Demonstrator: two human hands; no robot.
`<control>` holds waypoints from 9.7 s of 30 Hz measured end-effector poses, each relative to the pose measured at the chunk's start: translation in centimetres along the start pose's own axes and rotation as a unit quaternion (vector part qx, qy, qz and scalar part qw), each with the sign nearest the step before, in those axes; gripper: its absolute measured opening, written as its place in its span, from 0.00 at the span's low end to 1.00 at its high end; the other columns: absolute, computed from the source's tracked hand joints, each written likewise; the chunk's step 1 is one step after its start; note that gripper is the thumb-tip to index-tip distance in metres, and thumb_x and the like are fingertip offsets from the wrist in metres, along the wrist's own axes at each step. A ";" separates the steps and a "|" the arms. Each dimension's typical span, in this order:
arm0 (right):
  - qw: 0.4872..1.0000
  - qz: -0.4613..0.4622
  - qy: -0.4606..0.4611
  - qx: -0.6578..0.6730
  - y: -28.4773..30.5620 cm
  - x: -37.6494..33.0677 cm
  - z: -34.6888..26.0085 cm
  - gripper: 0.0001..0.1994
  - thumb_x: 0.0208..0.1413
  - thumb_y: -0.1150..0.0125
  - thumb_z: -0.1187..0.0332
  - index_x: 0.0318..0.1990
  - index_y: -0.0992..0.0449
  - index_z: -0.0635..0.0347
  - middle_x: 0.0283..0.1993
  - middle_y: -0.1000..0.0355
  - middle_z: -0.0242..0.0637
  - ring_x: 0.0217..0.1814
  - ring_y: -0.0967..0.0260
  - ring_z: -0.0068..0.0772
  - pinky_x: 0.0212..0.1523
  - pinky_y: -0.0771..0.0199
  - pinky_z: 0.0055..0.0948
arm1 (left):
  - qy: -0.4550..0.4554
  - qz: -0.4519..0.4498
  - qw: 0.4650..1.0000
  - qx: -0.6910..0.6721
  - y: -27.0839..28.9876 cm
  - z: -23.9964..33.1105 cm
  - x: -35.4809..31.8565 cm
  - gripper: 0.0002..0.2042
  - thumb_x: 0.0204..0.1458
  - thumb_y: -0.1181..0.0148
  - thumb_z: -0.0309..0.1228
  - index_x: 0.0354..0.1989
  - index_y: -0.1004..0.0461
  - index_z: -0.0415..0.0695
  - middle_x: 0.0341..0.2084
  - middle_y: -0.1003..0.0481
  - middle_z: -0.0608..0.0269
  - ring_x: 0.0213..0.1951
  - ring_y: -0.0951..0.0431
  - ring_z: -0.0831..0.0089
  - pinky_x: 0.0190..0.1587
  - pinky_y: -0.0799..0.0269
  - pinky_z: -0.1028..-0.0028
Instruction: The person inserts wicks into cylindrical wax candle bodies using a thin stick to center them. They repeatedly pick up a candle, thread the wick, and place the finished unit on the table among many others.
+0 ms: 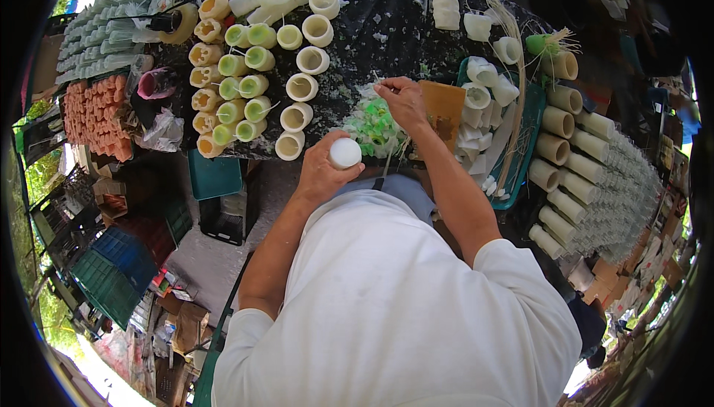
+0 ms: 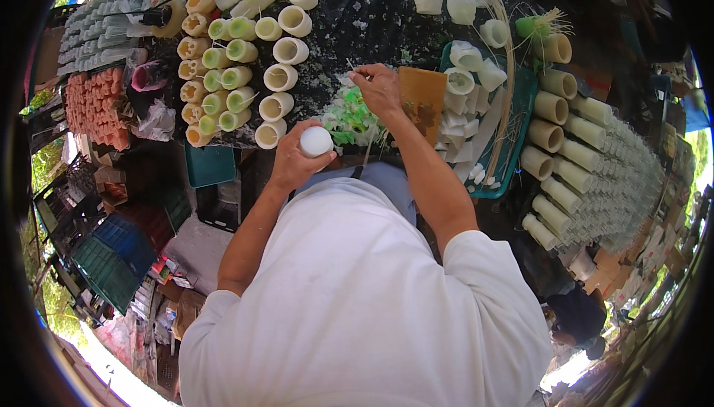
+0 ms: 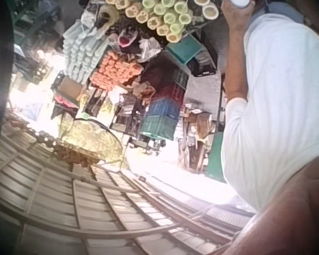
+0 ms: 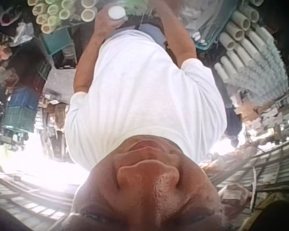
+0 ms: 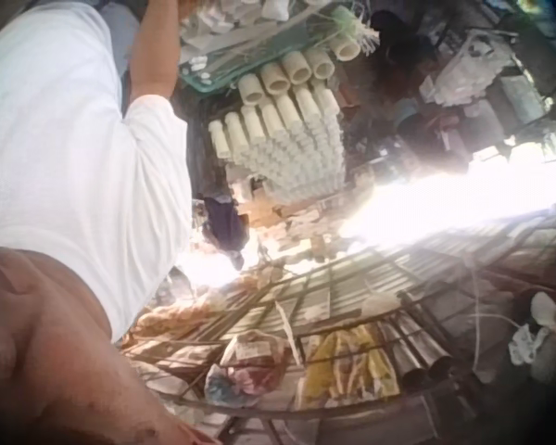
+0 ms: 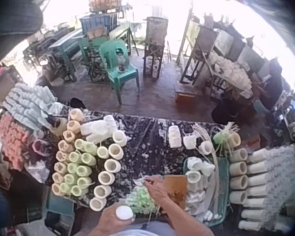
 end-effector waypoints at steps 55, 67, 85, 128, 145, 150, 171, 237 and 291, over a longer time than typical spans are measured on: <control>0.845 -0.106 0.425 -0.308 6.9 -16.1 -20.8 0.06 0.45 0.32 0.73 0.32 0.21 0.61 0.32 0.25 0.39 0.38 0.24 0.39 0.48 0.39 0.43 | -0.158 0.068 0.975 0.139 0.1 10.6 -0.4 0.24 0.33 0.20 0.27 0.43 0.21 0.40 0.38 0.18 0.53 0.40 0.18 0.52 0.44 0.20 0.60; 0.852 -0.129 0.409 -0.301 8.1 -16.0 -21.7 0.05 0.47 0.36 0.78 0.33 0.20 0.62 0.31 0.23 0.42 0.38 0.22 0.42 0.52 0.36 0.45 | -0.203 0.076 0.960 0.175 0.4 10.6 -1.1 0.27 0.33 0.21 0.24 0.48 0.23 0.41 0.41 0.20 0.53 0.43 0.19 0.51 0.47 0.21 0.59; 0.812 -0.019 0.449 -0.372 7.7 -15.0 -22.7 0.10 0.51 0.28 0.70 0.42 0.16 0.55 0.45 0.19 0.39 0.48 0.21 0.39 0.68 0.44 0.50 | -0.164 0.073 0.981 0.069 -0.3 8.6 -0.2 0.28 0.43 0.21 0.29 0.52 0.28 0.40 0.39 0.19 0.53 0.35 0.17 0.57 0.38 0.19 0.64; 0.882 0.056 0.153 0.442 5.6 -7.9 -7.7 0.20 0.58 0.31 0.80 0.57 0.27 0.62 0.53 0.24 0.32 0.52 0.25 0.23 0.53 0.22 0.25 | 0.000 0.034 0.913 -0.408 -6.2 8.4 7.7 0.16 0.66 0.37 0.33 0.57 0.31 0.40 0.47 0.22 0.61 0.48 0.23 0.77 0.52 0.25 0.74; 0.863 -0.056 0.196 0.462 6.4 -7.0 -12.0 0.13 0.55 0.26 0.78 0.49 0.18 0.65 0.44 0.17 0.36 0.40 0.17 0.28 0.40 0.13 0.27 | -0.060 0.025 0.923 -0.378 -3.5 10.0 7.1 0.23 0.65 0.37 0.39 0.62 0.35 0.40 0.50 0.24 0.59 0.47 0.20 0.74 0.43 0.17 0.72; 0.879 -0.042 0.196 0.432 6.6 -8.0 -9.7 0.14 0.59 0.31 0.82 0.53 0.19 0.66 0.60 0.24 0.37 0.58 0.22 0.31 0.57 0.18 0.32 | -0.003 0.026 0.852 -0.522 -1.7 9.0 7.9 0.21 0.65 0.36 0.28 0.63 0.34 0.39 0.51 0.23 0.58 0.49 0.19 0.72 0.49 0.18 0.71; 0.809 -0.137 0.057 0.568 9.0 -9.9 -6.6 0.05 0.73 0.49 0.71 0.52 0.33 0.55 0.63 0.30 0.44 0.71 0.31 0.52 0.69 0.31 0.71 | 0.075 0.014 0.816 -0.573 -4.7 2.5 10.2 0.17 0.62 0.35 0.24 0.58 0.30 0.41 0.50 0.19 0.56 0.51 0.18 0.67 0.50 0.14 0.62; 0.988 -0.037 0.117 0.094 5.6 -6.1 -1.5 0.15 0.56 0.30 0.69 0.50 0.17 0.63 0.43 0.17 0.43 0.40 0.19 0.34 0.46 0.19 0.33 | 0.069 0.051 0.936 -0.340 -6.7 -2.3 13.6 0.29 0.47 0.20 0.29 0.56 0.28 0.37 0.42 0.19 0.62 0.42 0.19 0.76 0.45 0.20 0.74; 0.973 0.057 -0.088 0.206 18.1 -12.2 2.2 0.06 0.68 0.41 0.76 0.46 0.18 0.62 0.41 0.22 0.32 0.35 0.30 0.20 0.37 0.29 0.22 | -0.057 -0.193 0.980 0.005 -10.6 0.2 6.2 0.18 0.42 0.26 0.20 0.46 0.15 0.41 0.43 0.15 0.56 0.43 0.15 0.66 0.47 0.21 0.69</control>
Point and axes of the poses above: each hand's wrist, its own x-axis towards the middle knuckle, its own y-axis out of the back of the hand, z = x × y, the point moved 6 cm from there along x, towards the middle knuckle
